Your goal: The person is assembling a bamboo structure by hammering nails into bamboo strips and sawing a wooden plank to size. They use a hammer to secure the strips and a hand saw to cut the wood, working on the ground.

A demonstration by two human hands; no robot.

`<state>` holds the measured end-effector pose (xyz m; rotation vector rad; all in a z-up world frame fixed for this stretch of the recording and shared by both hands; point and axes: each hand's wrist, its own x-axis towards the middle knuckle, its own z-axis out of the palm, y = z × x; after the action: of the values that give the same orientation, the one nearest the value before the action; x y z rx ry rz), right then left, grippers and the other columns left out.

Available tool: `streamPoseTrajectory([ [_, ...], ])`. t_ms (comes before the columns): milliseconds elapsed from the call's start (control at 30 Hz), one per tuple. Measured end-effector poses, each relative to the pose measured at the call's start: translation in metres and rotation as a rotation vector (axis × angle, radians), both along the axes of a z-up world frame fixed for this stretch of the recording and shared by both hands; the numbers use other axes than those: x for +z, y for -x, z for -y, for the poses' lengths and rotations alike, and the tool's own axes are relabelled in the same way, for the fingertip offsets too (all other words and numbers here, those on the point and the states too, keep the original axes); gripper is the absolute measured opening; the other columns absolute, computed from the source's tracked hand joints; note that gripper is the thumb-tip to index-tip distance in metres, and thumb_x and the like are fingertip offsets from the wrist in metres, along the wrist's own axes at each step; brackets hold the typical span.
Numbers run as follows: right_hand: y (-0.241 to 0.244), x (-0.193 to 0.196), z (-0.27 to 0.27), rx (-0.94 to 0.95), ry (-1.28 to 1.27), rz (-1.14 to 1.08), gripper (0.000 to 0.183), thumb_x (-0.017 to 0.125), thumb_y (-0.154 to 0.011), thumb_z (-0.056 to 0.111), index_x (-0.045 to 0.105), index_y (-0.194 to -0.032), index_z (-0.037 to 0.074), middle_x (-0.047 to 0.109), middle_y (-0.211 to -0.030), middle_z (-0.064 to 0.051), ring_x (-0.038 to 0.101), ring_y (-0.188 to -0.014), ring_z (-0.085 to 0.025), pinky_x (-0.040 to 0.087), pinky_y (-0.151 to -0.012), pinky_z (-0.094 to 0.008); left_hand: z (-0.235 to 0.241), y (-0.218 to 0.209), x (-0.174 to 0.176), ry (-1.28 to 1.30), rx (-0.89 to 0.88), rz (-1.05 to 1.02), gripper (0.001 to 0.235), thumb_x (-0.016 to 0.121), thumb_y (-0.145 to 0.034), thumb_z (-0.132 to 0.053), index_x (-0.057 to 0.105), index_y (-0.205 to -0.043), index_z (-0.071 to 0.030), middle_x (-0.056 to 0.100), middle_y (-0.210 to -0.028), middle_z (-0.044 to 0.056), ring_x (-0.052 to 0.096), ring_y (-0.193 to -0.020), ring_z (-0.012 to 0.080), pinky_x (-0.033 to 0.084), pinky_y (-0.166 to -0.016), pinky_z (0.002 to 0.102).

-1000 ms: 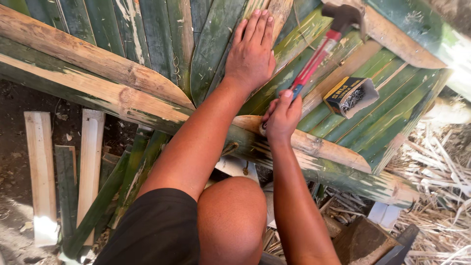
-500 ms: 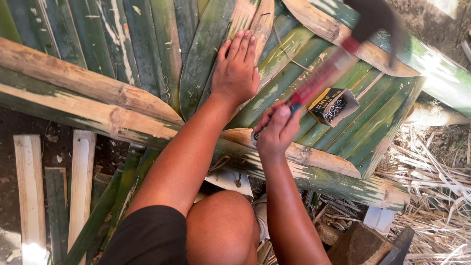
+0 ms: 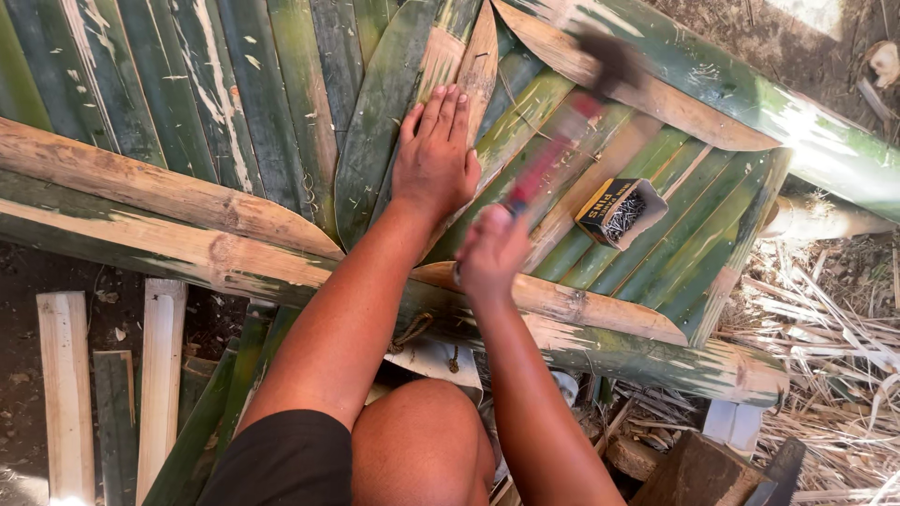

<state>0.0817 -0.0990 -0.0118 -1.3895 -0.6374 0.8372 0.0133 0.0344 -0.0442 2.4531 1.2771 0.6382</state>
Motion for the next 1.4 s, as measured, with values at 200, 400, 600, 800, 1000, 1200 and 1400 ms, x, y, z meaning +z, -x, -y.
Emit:
streamPoseTrajectory([
  [200, 0.002, -0.013, 0.0, -0.057, 0.005, -0.016, 0.033, 0.048, -0.109, 0.038, 0.05, -0.101, 0.006, 0.052, -0.069, -0.001, 0.05, -0.05, -0.011, 0.044, -0.046, -0.028, -0.001, 0.0, -0.002, -0.007, -0.002, 0.003, 0.075, 0.063, -0.087, -0.027, 0.044, -0.152, 0.006, 0.042, -0.16, 0.021, 0.033, -0.152, 0.032, 0.023, -0.124, 0.05],
  [400, 0.001, -0.007, -0.001, -0.017, 0.246, 0.147, 0.035, 0.05, -0.106, 0.04, 0.051, -0.098, 0.005, 0.052, -0.062, -0.002, 0.049, -0.046, -0.01, 0.042, -0.041, -0.027, 0.002, 0.001, -0.008, -0.062, -0.007, -0.018, 0.074, 0.065, -0.089, -0.027, 0.044, -0.153, 0.005, 0.042, -0.161, 0.02, 0.034, -0.154, 0.032, 0.025, -0.125, 0.05],
  [600, 0.002, -0.017, -0.001, -0.1, -0.15, -0.066, 0.034, 0.049, -0.11, 0.04, 0.048, -0.105, 0.006, 0.051, -0.074, -0.001, 0.05, -0.056, -0.011, 0.046, -0.049, -0.029, -0.005, 0.002, -0.008, -0.023, -0.018, -0.025, 0.074, 0.064, -0.088, -0.028, 0.045, -0.151, 0.006, 0.042, -0.16, 0.022, 0.033, -0.152, 0.0324, 0.024, -0.123, 0.051],
  [800, 0.0, -0.02, 0.002, 0.024, 0.38, 0.141, 0.042, 0.045, -0.107, 0.043, 0.053, -0.09, 0.005, 0.053, -0.063, -0.004, 0.052, -0.045, -0.013, 0.045, -0.041, -0.029, 0.002, 0.002, -0.004, -0.043, -0.018, -0.033, 0.075, 0.064, -0.087, -0.027, 0.045, -0.152, 0.007, 0.042, -0.16, 0.022, 0.033, -0.152, 0.0322, 0.025, -0.124, 0.05],
  [1000, 0.008, -0.02, 0.001, -0.076, -0.072, 0.249, 0.037, 0.047, -0.112, 0.04, 0.051, -0.1, 0.006, 0.054, -0.071, -0.004, 0.053, -0.058, -0.012, 0.045, -0.053, -0.029, -0.003, 0.002, -0.005, -0.023, -0.006, -0.009, 0.073, 0.064, -0.087, -0.027, 0.046, -0.15, 0.007, 0.044, -0.159, 0.021, 0.034, -0.151, 0.0317, 0.025, -0.123, 0.05],
  [1200, 0.011, -0.021, 0.002, -0.064, 0.216, 0.071, 0.035, 0.048, -0.106, 0.038, 0.051, -0.095, 0.005, 0.052, -0.065, -0.003, 0.05, -0.048, -0.011, 0.043, -0.043, -0.029, -0.001, 0.002, -0.005, -0.041, -0.02, -0.02, 0.073, 0.065, -0.088, -0.028, 0.046, -0.15, 0.006, 0.044, -0.158, 0.021, 0.034, -0.151, 0.0325, 0.025, -0.122, 0.052],
  [1400, 0.009, -0.021, 0.004, -0.01, 0.195, 0.194, 0.035, 0.051, -0.111, 0.036, 0.051, -0.103, 0.002, 0.047, -0.07, 0.0, 0.046, -0.055, -0.011, 0.039, -0.048, -0.028, 0.003, 0.003, -0.012, -0.076, -0.012, -0.011, 0.07, 0.064, -0.093, -0.028, 0.046, -0.152, 0.005, 0.044, -0.16, 0.021, 0.035, -0.153, 0.0314, 0.026, -0.123, 0.051],
])
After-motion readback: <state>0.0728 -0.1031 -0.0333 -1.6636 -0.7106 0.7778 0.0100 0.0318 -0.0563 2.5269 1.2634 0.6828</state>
